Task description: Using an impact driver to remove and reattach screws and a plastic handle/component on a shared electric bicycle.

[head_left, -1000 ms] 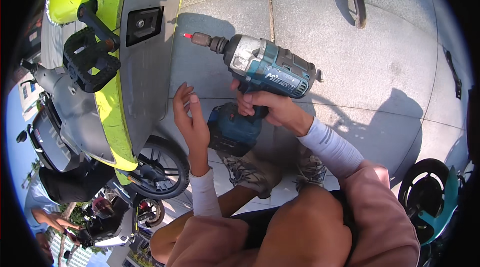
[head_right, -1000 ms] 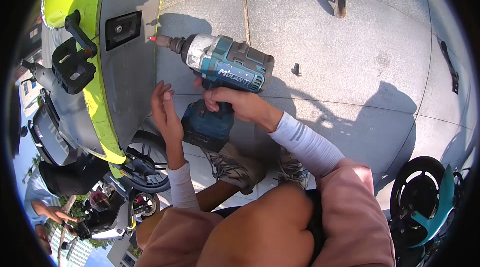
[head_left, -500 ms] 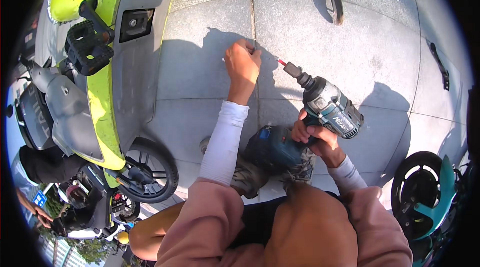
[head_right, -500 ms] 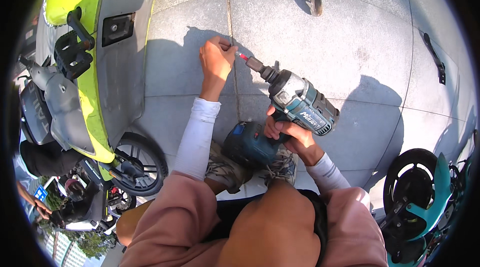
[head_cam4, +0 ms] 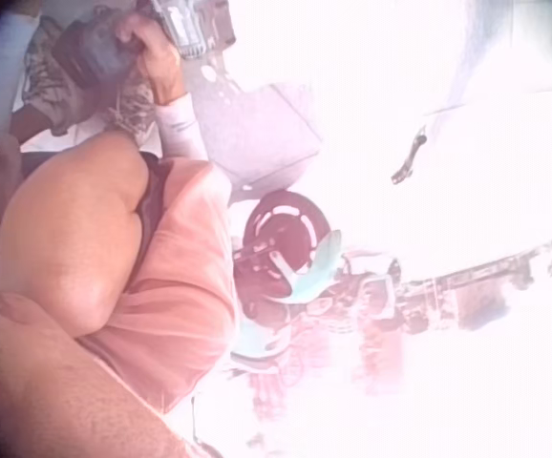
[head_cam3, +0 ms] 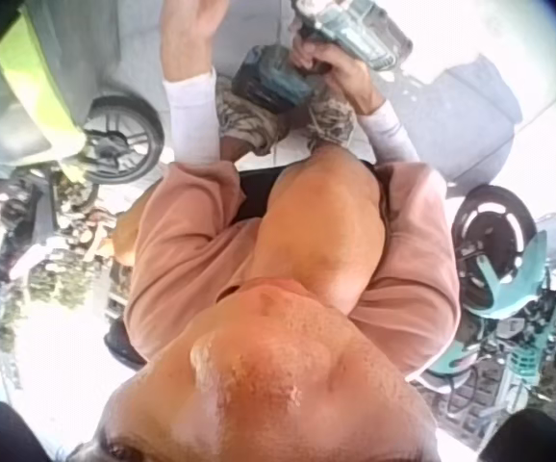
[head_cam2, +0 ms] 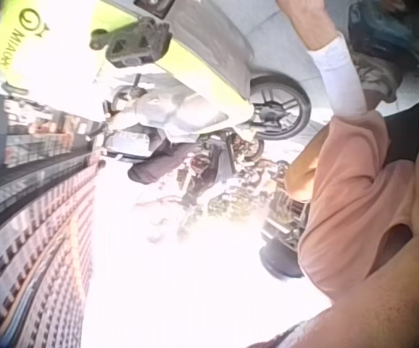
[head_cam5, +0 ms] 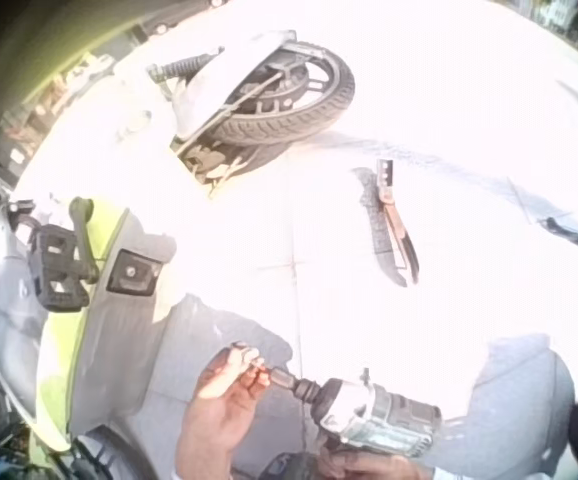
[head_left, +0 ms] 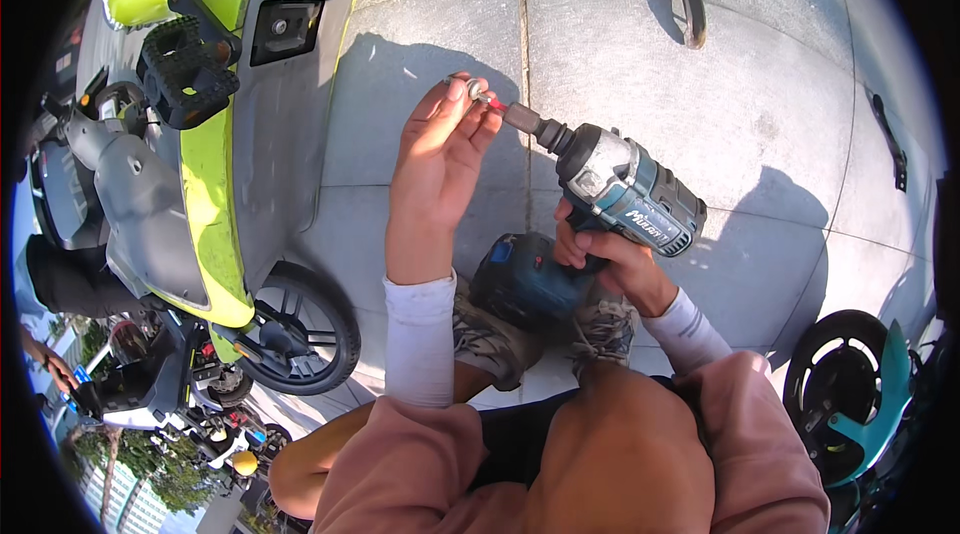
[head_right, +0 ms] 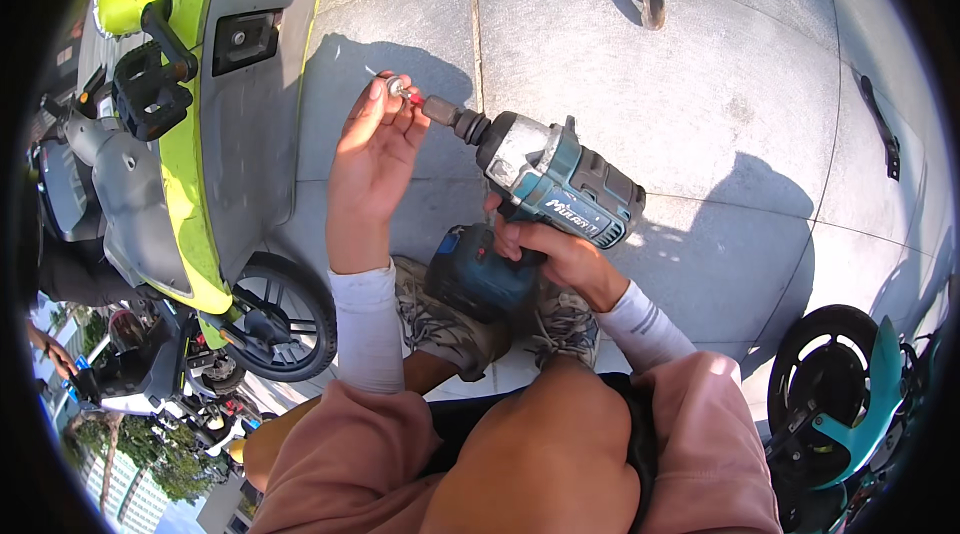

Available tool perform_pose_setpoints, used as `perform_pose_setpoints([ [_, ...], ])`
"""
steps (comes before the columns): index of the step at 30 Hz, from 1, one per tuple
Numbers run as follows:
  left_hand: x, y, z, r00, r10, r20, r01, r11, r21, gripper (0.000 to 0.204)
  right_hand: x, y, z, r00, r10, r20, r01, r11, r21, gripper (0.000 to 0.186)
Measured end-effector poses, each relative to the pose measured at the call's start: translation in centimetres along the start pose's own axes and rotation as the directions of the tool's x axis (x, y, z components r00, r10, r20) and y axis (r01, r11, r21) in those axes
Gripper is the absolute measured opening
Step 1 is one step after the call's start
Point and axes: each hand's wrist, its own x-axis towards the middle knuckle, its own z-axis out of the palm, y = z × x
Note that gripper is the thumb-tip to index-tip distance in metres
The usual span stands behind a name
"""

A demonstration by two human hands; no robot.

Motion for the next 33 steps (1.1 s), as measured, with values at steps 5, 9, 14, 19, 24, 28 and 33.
perform_pose_setpoints([
  [5, -0.2, 0.8, -1.0, 0.993, 0.061, -0.097, -0.041, 0.979, 0.197, 0.02, 1.2, 0.5, -0.5, 0.999, 0.027, 0.045, -0.025, 0.999, -0.048, 0.036],
  [9, -0.4, 1.9, -1.8, 0.989, 0.069, -0.133, -0.034, 0.969, 0.245, 0.02, 2.4, 0.5, -0.4, 0.997, 0.052, 0.061, -0.048, 0.996, -0.07, 0.036],
  [14, -0.2, 3.5, -3.0, 0.97, 0.097, -0.224, -0.018, 0.944, 0.33, 0.02, 4.6, 0.9, -0.3, 0.994, 0.061, 0.086, -0.051, 0.993, -0.108, 0.034],
  [19, 1.0, 5.2, -5.1, 0.968, 0.152, -0.201, -0.045, 0.887, 0.459, 0.022, 6.8, 1.5, -0.5, 0.986, 0.12, 0.119, -0.111, 0.991, -0.08, 0.032],
  [24, 2.7, 5.9, -7.2, 0.991, 0.089, -0.1, -0.053, 0.946, 0.32, 0.023, 9.6, 2.6, 0.2, 0.967, 0.157, 0.2, -0.196, 0.961, 0.195, 0.031],
  [28, 4.6, 6.0, -6.7, 0.954, 0.24, -0.179, -0.228, 0.97, 0.083, 0.02, 13.4, 3.8, 2.2, 0.967, 0.147, 0.207, -0.205, 0.934, 0.293, 0.03],
  [33, 6.9, 8.5, -4.3, 0.883, 0.383, -0.27, -0.371, 0.924, 0.098, 0.022, 17.8, 3.5, 4.8, 0.968, 0.059, 0.243, -0.116, 0.967, 0.225, 0.033],
])
